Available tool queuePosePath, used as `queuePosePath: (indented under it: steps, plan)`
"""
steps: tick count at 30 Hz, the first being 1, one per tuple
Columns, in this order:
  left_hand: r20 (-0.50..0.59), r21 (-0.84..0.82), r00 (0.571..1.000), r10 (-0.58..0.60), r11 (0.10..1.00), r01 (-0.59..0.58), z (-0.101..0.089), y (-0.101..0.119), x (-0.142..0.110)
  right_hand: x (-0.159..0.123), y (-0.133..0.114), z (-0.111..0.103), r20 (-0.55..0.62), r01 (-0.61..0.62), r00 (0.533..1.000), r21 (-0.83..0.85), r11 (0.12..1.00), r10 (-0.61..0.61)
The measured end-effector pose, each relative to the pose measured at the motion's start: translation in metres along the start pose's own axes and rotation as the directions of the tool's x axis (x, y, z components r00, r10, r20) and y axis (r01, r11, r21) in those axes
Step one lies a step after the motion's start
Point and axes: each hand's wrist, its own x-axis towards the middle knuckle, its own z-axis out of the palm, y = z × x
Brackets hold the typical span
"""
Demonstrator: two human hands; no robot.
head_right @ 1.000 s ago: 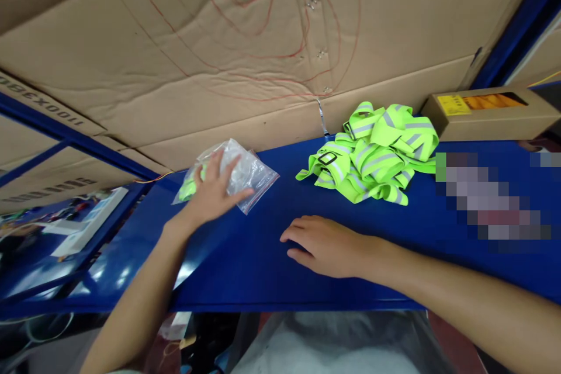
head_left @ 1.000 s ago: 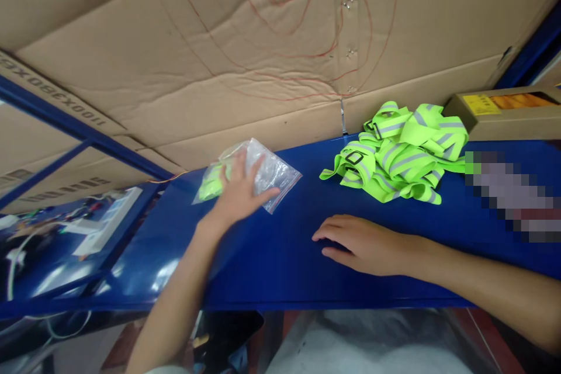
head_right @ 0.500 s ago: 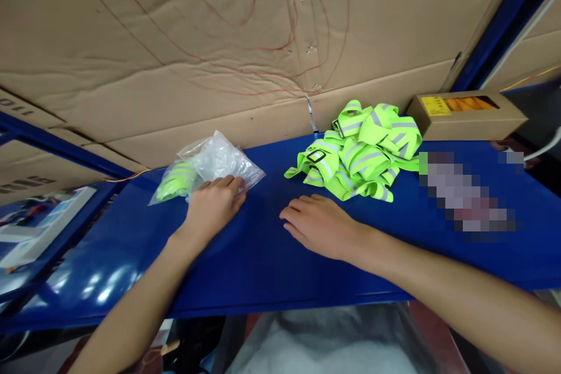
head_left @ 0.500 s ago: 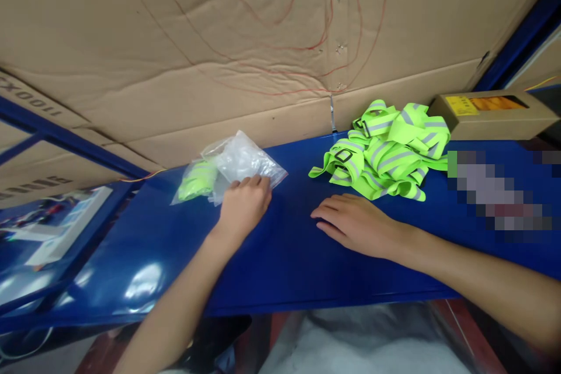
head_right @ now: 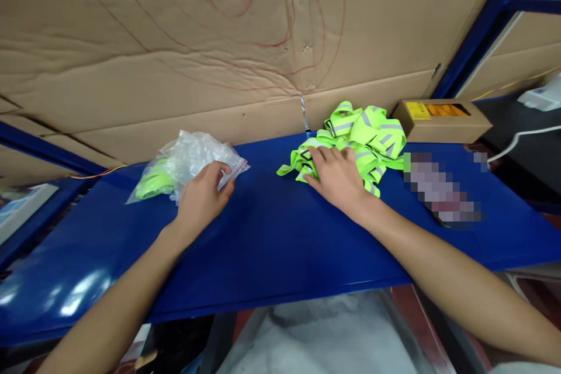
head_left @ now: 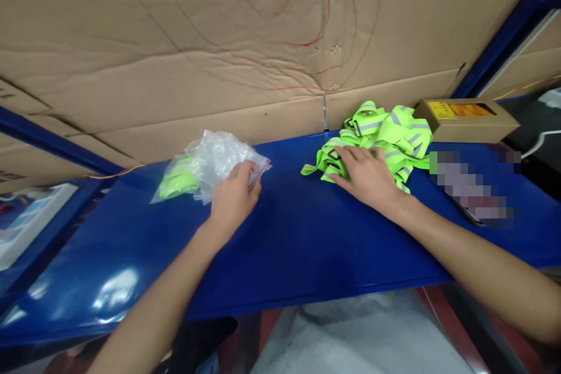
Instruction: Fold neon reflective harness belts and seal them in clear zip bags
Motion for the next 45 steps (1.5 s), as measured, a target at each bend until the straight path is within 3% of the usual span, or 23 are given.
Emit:
queuePosePath:
  steps: [4,7,9,12,15,18,23,29,34,39,45]
  plan:
    - [0.043,-0.148,0.989,0.144,0.980,-0.136,0.008,0.016,-0.009,0.001,-0.001,0.001,0.015,-0.027,1.000,0.120,0.992,0.025]
    - [0.076,-0.240,0.965,0.251,0.944,-0.227,0.012,0.031,-0.021,-0.002,-0.010,-0.011,-0.005,-0.089,0.995,0.393,0.915,0.099]
    - [0.076,-0.306,0.955,0.285,0.919,-0.250,0.014,0.036,-0.025,-0.004,-0.017,-0.020,0.026,-0.082,0.996,0.638,0.765,0.085]
    - [0.065,-0.424,0.938,0.341,0.860,-0.284,0.015,0.037,-0.025,-0.007,-0.030,-0.028,0.128,-0.107,0.992,0.887,0.449,-0.017]
    - [0.063,-0.492,0.902,0.426,0.800,-0.344,0.016,0.031,-0.022,-0.010,-0.039,-0.029,0.241,-0.216,0.960,0.962,0.167,-0.144]
    - [0.094,-0.574,0.857,0.506,0.731,-0.368,0.017,0.027,-0.019,-0.012,-0.042,-0.029,0.308,-0.316,0.927,0.949,-0.006,-0.215]
    - [0.147,-0.702,0.818,0.556,0.641,-0.310,0.016,0.027,-0.017,-0.010,-0.039,-0.029,0.313,-0.310,0.948,0.949,0.051,-0.067]
    - [0.166,-0.797,0.859,0.484,0.579,-0.172,0.010,0.030,-0.016,-0.005,-0.034,-0.025,0.300,-0.310,0.947,0.948,0.074,0.113]
    - [0.206,-0.891,0.899,0.386,0.455,0.009,0.016,0.031,-0.018,-0.003,-0.031,-0.022,0.193,-0.280,0.941,0.907,0.314,0.279]
    - [0.197,-0.932,0.959,0.202,0.341,0.120,0.019,0.028,-0.013,-0.007,-0.032,-0.021,0.345,-0.423,0.898,0.845,0.326,0.271]
    - [0.128,-0.935,0.992,0.015,0.336,0.116,0.022,0.019,-0.005,-0.011,-0.032,-0.020,0.298,-0.313,0.948,0.828,0.464,0.108]
